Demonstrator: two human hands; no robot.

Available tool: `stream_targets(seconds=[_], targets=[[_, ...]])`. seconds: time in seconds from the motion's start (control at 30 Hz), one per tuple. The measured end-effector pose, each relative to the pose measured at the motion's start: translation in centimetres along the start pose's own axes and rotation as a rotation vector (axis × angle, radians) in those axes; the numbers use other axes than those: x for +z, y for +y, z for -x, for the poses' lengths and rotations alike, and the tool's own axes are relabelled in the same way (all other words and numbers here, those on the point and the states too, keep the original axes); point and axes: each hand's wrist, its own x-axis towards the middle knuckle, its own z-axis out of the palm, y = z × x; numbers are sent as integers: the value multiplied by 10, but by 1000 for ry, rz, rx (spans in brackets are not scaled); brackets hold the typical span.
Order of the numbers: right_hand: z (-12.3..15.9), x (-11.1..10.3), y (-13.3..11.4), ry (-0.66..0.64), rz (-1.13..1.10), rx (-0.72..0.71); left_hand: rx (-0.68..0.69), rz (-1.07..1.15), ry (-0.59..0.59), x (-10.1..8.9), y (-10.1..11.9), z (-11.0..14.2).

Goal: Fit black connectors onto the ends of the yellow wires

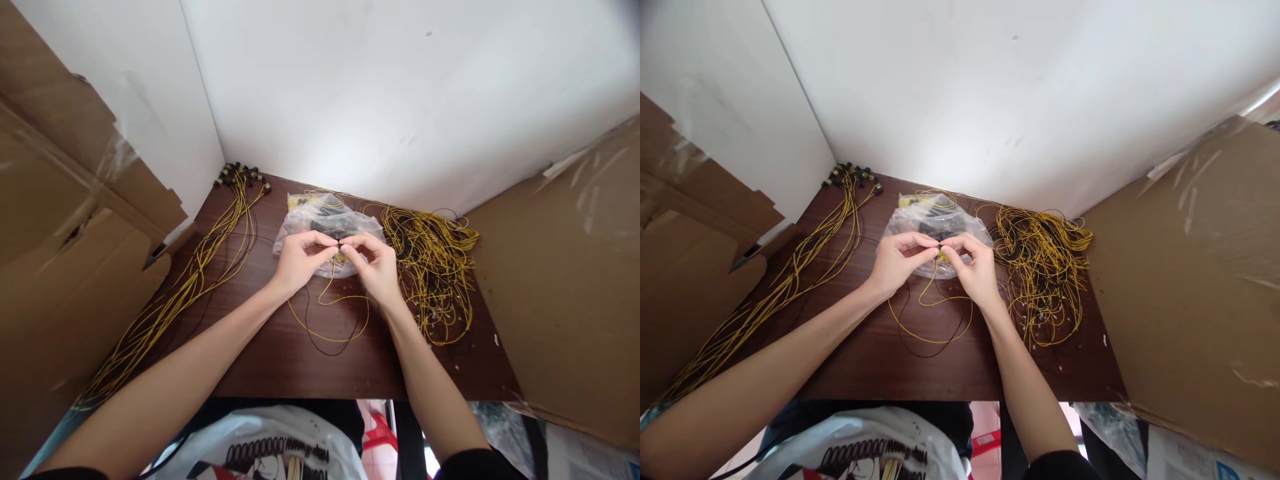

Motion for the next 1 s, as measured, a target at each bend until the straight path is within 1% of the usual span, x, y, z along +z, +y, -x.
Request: stream_targets(seconds=[0.23, 0.4, 0.53, 0.67, 0.8, 1.0], targets=[[-1, -1, -2, -29, -6, 25, 86, -112, -42, -3, -1, 2], [-3, -2, -1, -54, -153, 112, 157, -229, -11, -5, 2, 4], [-4, -4, -3, -61, -257, 190, 319, -396, -27, -6, 1, 4], [-4, -4, -4, -24, -302, 250, 486, -520, -5, -8, -3, 3], [-3, -2, -4, -18, -293, 237, 544, -586, 5, -10, -5, 2], [-1, -2, 1, -31, -236, 168, 547, -652, -3, -12, -5, 2]])
